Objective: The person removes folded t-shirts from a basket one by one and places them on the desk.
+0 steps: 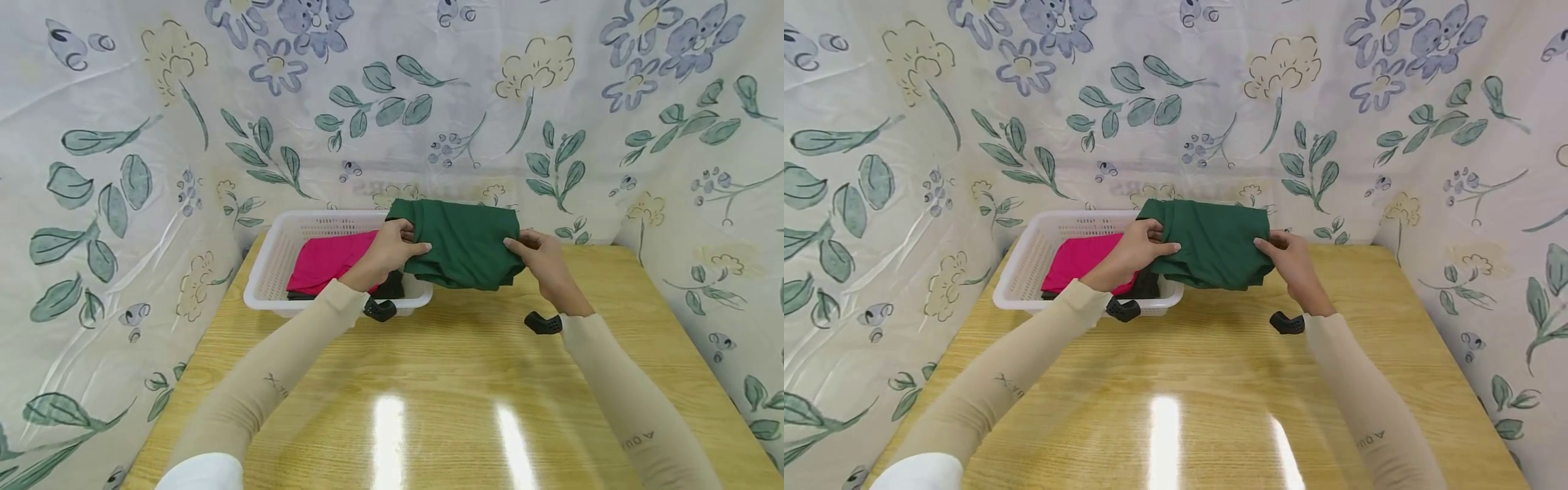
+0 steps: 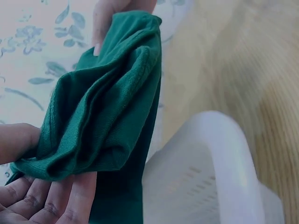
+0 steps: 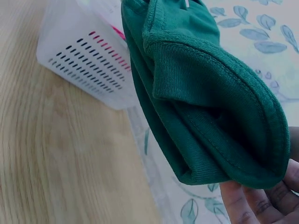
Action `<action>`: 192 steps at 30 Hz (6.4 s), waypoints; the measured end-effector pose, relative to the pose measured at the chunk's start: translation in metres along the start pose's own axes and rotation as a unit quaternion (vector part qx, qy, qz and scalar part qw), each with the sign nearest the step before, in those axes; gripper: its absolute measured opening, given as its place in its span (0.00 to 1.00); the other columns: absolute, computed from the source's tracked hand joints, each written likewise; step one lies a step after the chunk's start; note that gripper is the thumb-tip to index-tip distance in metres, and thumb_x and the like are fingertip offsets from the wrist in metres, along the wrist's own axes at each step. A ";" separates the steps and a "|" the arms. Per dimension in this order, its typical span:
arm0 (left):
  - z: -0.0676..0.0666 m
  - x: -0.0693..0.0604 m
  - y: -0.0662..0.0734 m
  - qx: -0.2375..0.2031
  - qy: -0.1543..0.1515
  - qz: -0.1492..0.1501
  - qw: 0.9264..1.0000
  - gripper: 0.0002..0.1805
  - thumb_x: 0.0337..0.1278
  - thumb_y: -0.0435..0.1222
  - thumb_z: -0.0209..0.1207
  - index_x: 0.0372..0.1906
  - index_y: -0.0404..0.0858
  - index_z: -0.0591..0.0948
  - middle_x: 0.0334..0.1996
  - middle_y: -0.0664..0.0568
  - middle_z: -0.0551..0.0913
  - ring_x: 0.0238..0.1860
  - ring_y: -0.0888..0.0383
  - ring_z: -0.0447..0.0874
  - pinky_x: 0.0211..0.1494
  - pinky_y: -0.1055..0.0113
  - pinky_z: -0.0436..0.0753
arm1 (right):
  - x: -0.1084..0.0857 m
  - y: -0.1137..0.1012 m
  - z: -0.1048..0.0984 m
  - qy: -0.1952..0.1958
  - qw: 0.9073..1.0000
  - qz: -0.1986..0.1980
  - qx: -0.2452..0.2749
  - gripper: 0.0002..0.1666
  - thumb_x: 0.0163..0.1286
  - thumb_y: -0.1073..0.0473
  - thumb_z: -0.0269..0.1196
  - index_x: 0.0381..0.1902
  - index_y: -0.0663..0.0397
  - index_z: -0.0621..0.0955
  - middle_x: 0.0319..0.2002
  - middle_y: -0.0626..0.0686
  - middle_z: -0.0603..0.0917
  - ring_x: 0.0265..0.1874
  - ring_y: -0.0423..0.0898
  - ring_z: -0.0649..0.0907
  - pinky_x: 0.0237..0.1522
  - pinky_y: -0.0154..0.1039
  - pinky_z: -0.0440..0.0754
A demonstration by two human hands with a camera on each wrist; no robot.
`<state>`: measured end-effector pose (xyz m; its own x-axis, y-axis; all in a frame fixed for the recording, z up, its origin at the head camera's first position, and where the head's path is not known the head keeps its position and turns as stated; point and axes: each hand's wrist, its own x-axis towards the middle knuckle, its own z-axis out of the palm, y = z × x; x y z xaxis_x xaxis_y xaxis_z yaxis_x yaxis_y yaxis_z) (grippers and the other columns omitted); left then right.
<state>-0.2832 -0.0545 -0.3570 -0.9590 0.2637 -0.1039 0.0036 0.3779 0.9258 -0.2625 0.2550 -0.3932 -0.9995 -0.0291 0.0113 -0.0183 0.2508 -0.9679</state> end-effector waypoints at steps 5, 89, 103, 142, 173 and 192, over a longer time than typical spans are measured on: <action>0.011 0.005 0.001 0.004 0.000 -0.003 1.000 0.30 0.68 0.36 0.67 0.69 0.29 0.71 0.65 0.39 0.74 0.65 0.46 0.73 0.65 0.53 0.78 | -0.003 0.003 -0.009 0.004 1.000 0.006 -0.007 0.32 0.79 0.50 0.61 0.71 0.66 0.73 0.60 0.56 0.76 0.50 0.38 0.80 0.55 0.31 0.80; 0.186 0.054 -0.028 0.018 -0.007 -0.049 0.999 0.16 0.64 0.30 0.69 0.52 0.30 0.78 0.49 0.42 0.80 0.52 0.48 0.81 0.48 0.60 0.84 | -0.019 0.104 -0.101 0.030 0.982 0.166 -0.087 0.40 0.83 0.52 0.54 0.78 0.73 0.56 0.78 0.72 0.52 0.76 0.69 0.56 0.74 0.60 0.61; 0.189 0.060 -0.035 0.068 0.004 -0.059 0.996 0.13 0.64 0.34 0.70 0.47 0.31 0.80 0.45 0.43 0.81 0.44 0.51 0.81 0.42 0.62 0.81 | -0.016 0.107 -0.100 0.033 0.980 0.183 -0.065 0.40 0.83 0.51 0.55 0.79 0.71 0.56 0.79 0.72 0.51 0.76 0.69 0.56 0.73 0.61 0.62; 0.158 0.054 -0.032 0.163 -0.002 0.004 0.987 0.10 0.68 0.41 0.67 0.36 0.38 0.86 0.33 0.51 0.85 0.33 0.55 0.83 0.34 0.65 0.81 | -0.030 0.118 -0.110 0.103 0.991 0.075 -0.036 0.36 0.81 0.50 0.57 0.73 0.71 0.67 0.53 0.50 0.76 0.46 0.39 0.79 0.45 0.26 0.82; 0.030 0.025 -0.011 -0.004 -0.159 0.067 0.985 0.13 0.78 0.40 0.57 0.50 0.34 0.82 0.44 0.37 0.83 0.46 0.36 0.84 0.46 0.53 0.87 | -0.016 0.073 -0.059 0.011 0.999 0.034 -0.037 0.36 0.78 0.42 0.59 0.72 0.62 0.71 0.62 0.62 0.77 0.52 0.50 0.82 0.58 0.48 0.81; -0.039 0.005 -0.038 0.048 -0.109 0.058 0.991 0.11 0.76 0.39 0.59 0.47 0.33 0.82 0.42 0.38 0.83 0.43 0.36 0.84 0.47 0.48 0.86 | -0.001 0.033 -0.005 -0.050 0.998 -0.019 0.027 0.31 0.80 0.50 0.60 0.71 0.62 0.72 0.64 0.65 0.75 0.52 0.51 0.81 0.59 0.49 0.81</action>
<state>-0.2996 -0.1024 -0.3784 -0.8660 0.4928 -0.0845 0.1480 0.4141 0.8981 -0.2621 0.2685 -0.4243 -0.9906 -0.1345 0.0262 -0.0525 0.1959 -0.9792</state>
